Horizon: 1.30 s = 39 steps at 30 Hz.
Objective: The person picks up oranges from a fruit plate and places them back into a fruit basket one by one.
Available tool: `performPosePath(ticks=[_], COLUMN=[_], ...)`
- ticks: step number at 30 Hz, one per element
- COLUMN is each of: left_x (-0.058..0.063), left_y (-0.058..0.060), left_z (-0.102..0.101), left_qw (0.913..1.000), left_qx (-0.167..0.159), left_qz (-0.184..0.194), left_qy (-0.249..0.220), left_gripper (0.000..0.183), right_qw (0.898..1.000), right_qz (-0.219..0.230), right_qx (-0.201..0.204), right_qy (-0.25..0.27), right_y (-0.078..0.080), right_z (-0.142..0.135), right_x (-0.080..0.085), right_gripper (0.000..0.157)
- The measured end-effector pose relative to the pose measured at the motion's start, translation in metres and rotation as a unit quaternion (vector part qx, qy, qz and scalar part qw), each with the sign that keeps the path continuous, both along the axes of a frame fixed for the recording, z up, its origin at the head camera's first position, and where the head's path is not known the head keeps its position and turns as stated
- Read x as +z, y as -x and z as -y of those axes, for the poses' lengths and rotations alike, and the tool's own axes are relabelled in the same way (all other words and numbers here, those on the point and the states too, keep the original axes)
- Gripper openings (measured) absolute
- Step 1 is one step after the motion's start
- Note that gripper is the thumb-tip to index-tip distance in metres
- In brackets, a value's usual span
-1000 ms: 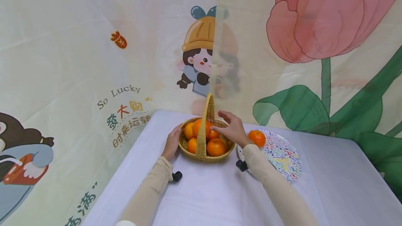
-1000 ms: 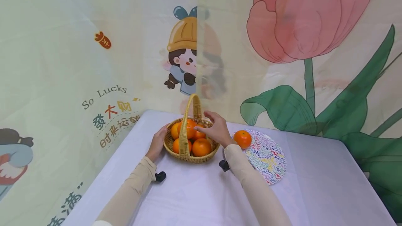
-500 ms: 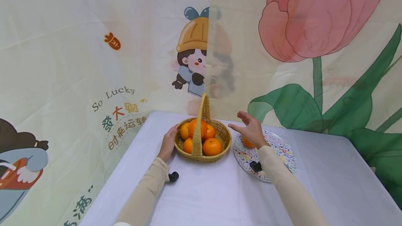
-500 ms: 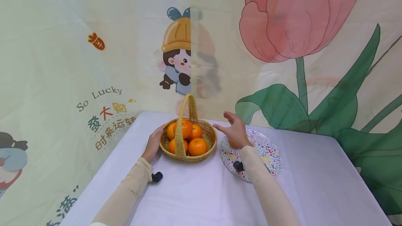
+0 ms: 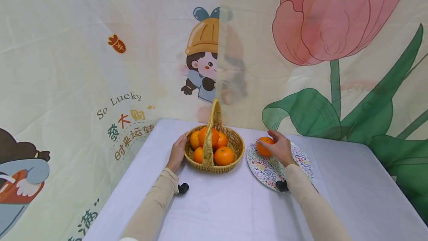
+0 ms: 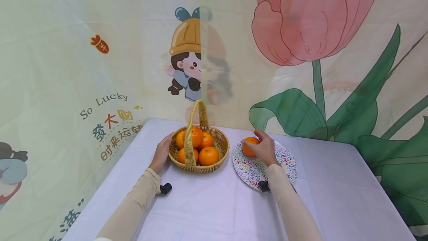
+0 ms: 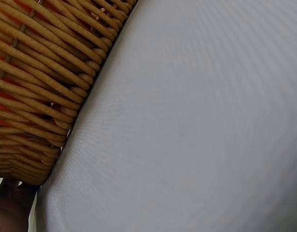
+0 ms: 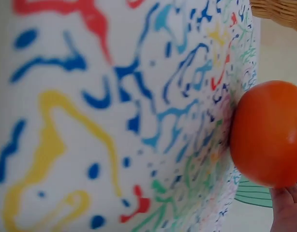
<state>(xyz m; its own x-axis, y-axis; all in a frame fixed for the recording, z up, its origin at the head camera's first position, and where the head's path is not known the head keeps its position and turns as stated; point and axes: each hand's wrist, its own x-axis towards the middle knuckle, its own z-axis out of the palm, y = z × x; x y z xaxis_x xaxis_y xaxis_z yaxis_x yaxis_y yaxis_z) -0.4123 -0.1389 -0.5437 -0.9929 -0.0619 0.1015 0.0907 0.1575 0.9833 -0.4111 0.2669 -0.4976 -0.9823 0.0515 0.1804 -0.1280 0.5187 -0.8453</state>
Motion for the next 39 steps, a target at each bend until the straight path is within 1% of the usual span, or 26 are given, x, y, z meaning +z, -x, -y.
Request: performPosePath(ticks=[6, 12, 19, 25, 31, 33, 39], left_x=[0.000, 0.004, 0.004, 0.002, 0.001, 0.001, 0.001], left_y=[0.000, -0.001, -0.001, 0.000, -0.001, -0.001, -0.002], left_z=[0.001, 0.001, 0.002, 0.001, 0.001, 0.001, 0.000], left_qw=[1.0000, 1.0000, 1.0000, 1.0000, 0.9996, 0.9994, 0.9996], left_qx=[-0.001, -0.001, 0.001, -0.001, -0.002, -0.003, -0.002], left_qz=[-0.001, 0.000, -0.003, -0.002, -0.025, -0.029, -0.025], left_qy=[-0.006, -0.003, -0.005, -0.004, -0.014, -0.016, -0.012], left_gripper=[0.047, 0.049, 0.048, 0.047, 0.046, 0.046, 0.046], right_qw=[1.000, 0.999, 0.996, 0.995, 0.994, 0.994, 0.995], right_qz=[0.022, 0.048, 0.082, 0.087, 0.096, 0.097, 0.097], right_qx=[-0.014, -0.012, -0.011, -0.005, -0.006, -0.008, -0.009], right_qy=[-0.015, -0.007, -0.038, -0.051, -0.047, -0.042, -0.035], right_y=[0.000, 0.000, 0.002, 0.003, 0.005, 0.005, 0.005], right_z=[-0.003, -0.005, -0.006, -0.008, -0.009, -0.009, -0.008], right_x=[-0.011, -0.014, -0.017, -0.020, -0.023, -0.023, -0.022], right_gripper=[0.079, 0.085, 0.095, 0.097, 0.105, 0.105, 0.101])
